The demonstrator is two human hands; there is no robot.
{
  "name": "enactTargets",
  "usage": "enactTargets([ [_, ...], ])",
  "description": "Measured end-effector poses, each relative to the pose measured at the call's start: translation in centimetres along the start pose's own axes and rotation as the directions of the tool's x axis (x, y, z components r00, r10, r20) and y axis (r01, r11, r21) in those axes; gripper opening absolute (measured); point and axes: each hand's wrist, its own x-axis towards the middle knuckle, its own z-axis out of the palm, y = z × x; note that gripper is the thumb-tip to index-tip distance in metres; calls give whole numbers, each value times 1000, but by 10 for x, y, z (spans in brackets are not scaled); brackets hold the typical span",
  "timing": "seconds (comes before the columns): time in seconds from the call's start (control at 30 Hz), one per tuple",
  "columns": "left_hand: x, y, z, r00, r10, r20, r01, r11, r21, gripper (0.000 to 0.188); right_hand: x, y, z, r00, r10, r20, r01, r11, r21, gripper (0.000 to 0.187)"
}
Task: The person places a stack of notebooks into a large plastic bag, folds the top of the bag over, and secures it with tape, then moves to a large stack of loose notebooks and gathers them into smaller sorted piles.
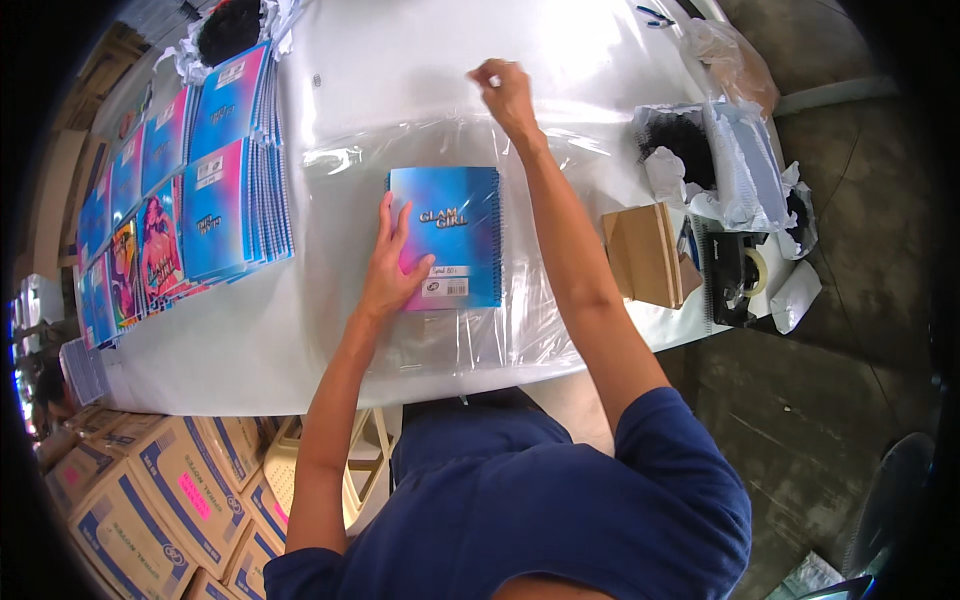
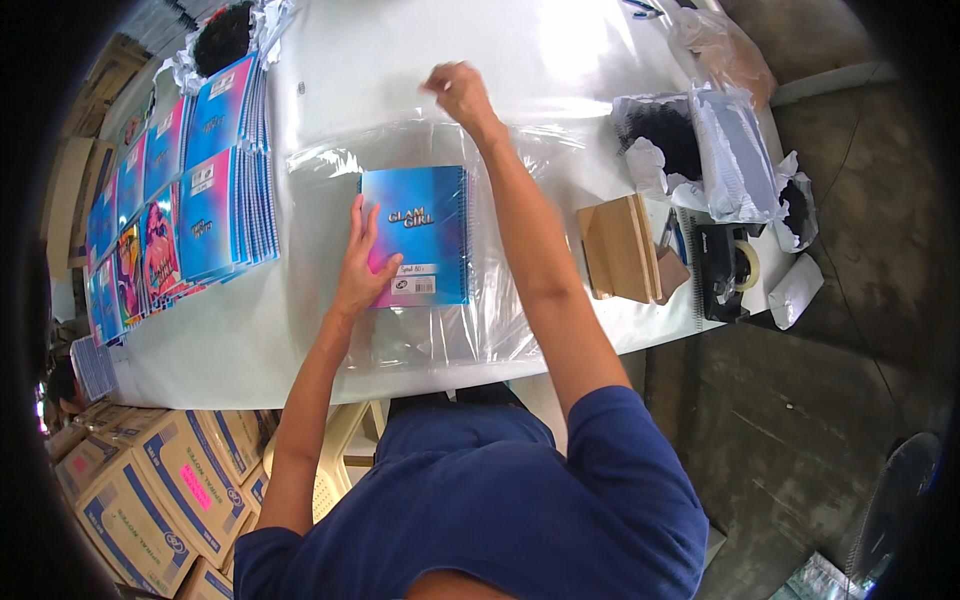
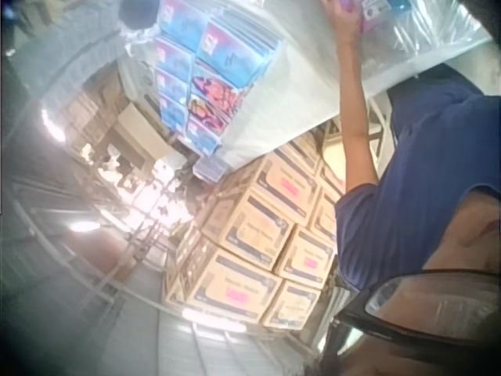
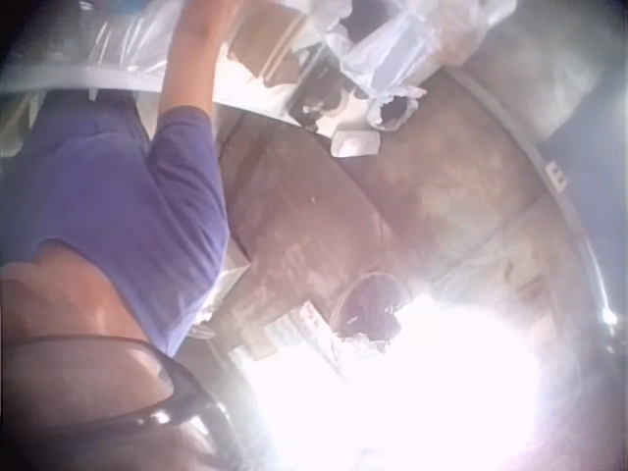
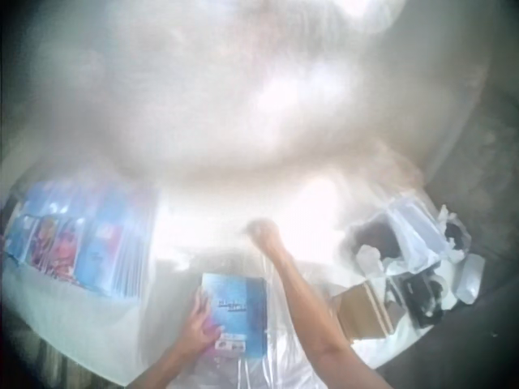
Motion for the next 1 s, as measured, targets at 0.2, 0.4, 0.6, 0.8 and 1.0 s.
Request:
enactTargets([
  [0.2,-3,-17,4,992,93,-84,-97,994,-43,76,-134,16,-8,989,43,-144,-60,992,-114,35],
  [0.4,-2,-12,5,996,65,-58,-70,995,-74,79,-255,84,-71,997,83,3,-75,914,-399,37],
  [0.6,-1,-11,4,995,78,-62,-81,995,-51,81,-202,-1,-21,990,-77,-122,63,991,-114,32],
  [0.8,-3,-12,7,993,84,-89,-89,994,-62,81,-232,-65,25,980,-106,170,132,980,-149,34],
  [1.0,-62,-23,-14,891,-242,-383,358,895,267,70,-239,-72,32,990,-64,122,90,970,-226,33],
])
